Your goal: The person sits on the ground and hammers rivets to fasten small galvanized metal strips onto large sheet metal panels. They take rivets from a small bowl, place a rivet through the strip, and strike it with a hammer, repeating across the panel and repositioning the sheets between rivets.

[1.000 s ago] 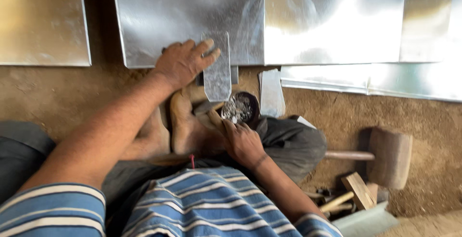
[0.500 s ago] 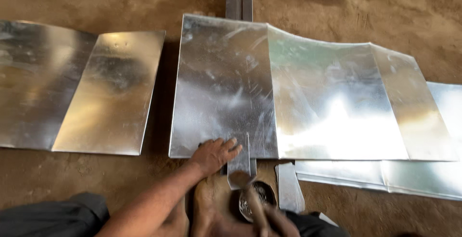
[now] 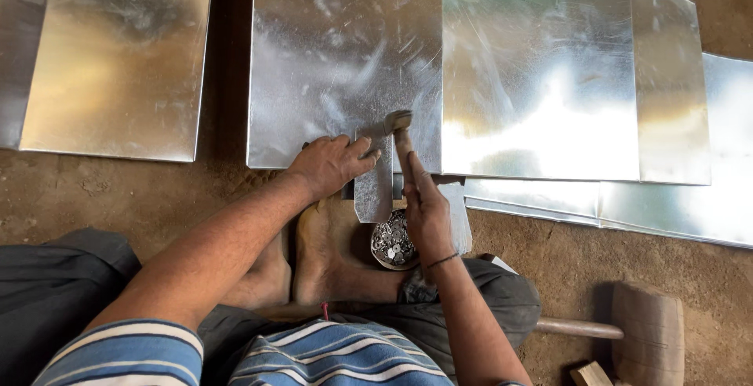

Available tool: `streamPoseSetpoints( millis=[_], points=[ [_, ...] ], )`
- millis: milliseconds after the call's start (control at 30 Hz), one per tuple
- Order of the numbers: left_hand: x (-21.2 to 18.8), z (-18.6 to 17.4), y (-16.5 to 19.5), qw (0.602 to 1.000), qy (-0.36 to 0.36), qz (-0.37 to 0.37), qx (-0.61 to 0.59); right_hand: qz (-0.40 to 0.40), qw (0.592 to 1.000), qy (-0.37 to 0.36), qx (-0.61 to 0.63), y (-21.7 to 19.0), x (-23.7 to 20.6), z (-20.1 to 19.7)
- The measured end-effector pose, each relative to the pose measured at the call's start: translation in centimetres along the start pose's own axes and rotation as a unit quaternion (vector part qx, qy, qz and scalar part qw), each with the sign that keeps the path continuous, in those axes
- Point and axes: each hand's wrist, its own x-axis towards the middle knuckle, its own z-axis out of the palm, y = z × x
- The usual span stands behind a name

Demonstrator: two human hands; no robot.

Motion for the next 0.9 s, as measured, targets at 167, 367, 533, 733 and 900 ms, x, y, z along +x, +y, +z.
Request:
streamPoseSetpoints(
  millis=[167, 367, 533, 733, 900],
  points=[
    [0.0, 0.3, 0.1, 0.998, -0.055, -0.01, 0.005, 0.135, 0.987, 0.015, 0.081, 1.6, -0.8, 0.3],
    [0.1, 0.2, 0.1, 0.999, -0.044, -0.002, 0.015, 0.078, 0.996, 0.006, 0.032, 2.2, -0.8, 0.0],
    [-0.1, 0.2, 0.0, 0.998, -0.054, -0.005, 0.021, 0.153, 0.987, 0.032, 0.043, 1.8, -1.4, 0.0],
    [-0.1, 0.0, -0.2, 0.999, -0.031, -0.005, -0.016, 0.046, 0.992, -0.034, -0.11, 1.8, -1.3, 0.3],
    [-0.2, -1.5, -2.0, 0.992, 0.043, -0.039, -0.113, 0.05, 0.994, -0.028, -0.092, 1.7, -0.8, -0.2]
  ],
)
